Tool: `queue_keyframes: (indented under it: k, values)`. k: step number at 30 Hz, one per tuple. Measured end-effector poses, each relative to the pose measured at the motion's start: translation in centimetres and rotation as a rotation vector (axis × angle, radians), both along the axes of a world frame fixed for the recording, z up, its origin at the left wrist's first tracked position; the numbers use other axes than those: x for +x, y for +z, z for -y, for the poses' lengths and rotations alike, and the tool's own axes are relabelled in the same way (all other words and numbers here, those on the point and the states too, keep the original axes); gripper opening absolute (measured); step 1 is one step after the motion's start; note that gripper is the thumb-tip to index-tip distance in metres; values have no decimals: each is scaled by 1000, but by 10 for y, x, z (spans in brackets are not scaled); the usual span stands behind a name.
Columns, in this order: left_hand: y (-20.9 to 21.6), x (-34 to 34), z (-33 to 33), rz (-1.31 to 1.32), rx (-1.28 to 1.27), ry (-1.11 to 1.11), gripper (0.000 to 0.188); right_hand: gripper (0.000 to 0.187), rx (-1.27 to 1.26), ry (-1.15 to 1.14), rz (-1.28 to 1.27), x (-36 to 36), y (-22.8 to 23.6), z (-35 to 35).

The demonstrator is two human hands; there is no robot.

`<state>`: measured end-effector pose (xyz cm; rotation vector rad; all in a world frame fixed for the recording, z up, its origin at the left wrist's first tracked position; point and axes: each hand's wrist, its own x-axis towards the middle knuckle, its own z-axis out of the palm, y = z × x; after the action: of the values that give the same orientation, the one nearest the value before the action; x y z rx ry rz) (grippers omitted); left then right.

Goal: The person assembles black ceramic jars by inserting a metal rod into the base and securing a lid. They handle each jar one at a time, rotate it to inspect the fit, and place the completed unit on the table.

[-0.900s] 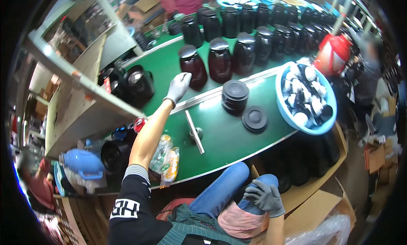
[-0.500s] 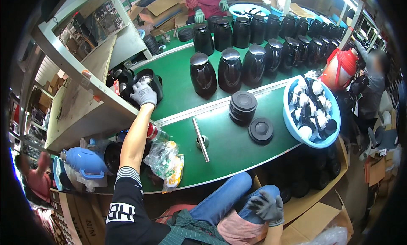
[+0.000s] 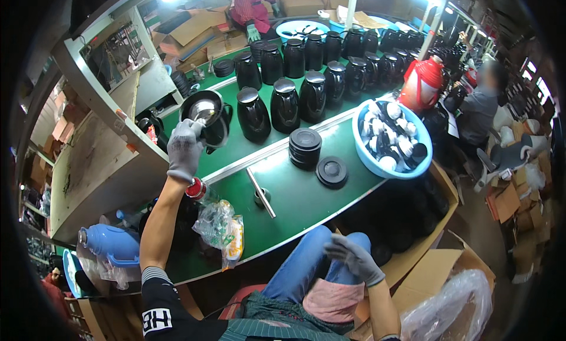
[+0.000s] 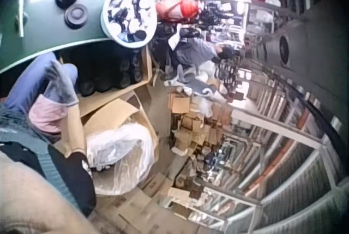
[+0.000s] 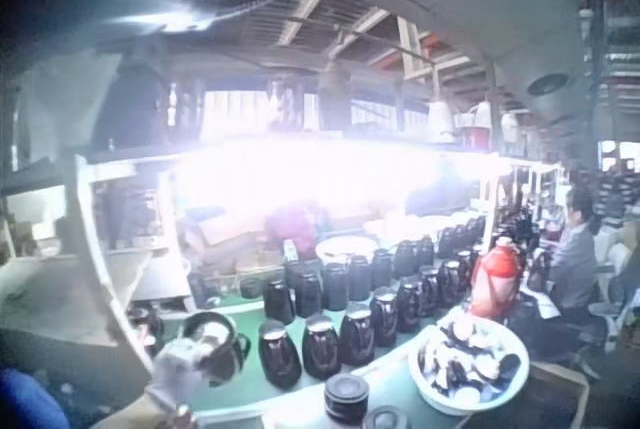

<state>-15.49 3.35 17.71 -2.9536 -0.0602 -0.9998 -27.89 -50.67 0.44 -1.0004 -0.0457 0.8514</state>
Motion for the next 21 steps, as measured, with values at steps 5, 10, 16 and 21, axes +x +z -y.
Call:
queue_keyframes:
  k: [5,10,16,21]
  values:
    - [59,-79,110,-60,-102,-405,37,75,-553,-199,1081,8,125,-72]
    - [60,-153,188,-323,-95,-695,27,78,-888,-198,1788,-8,202,-99]
    - [45,-191,231,-455,-176,-956,37,45,-867,-162,1615,-68,195,-51]
    - [14,-197,218,-254,-610,-891,63,49,-618,-603,1063,-110,154,-2]
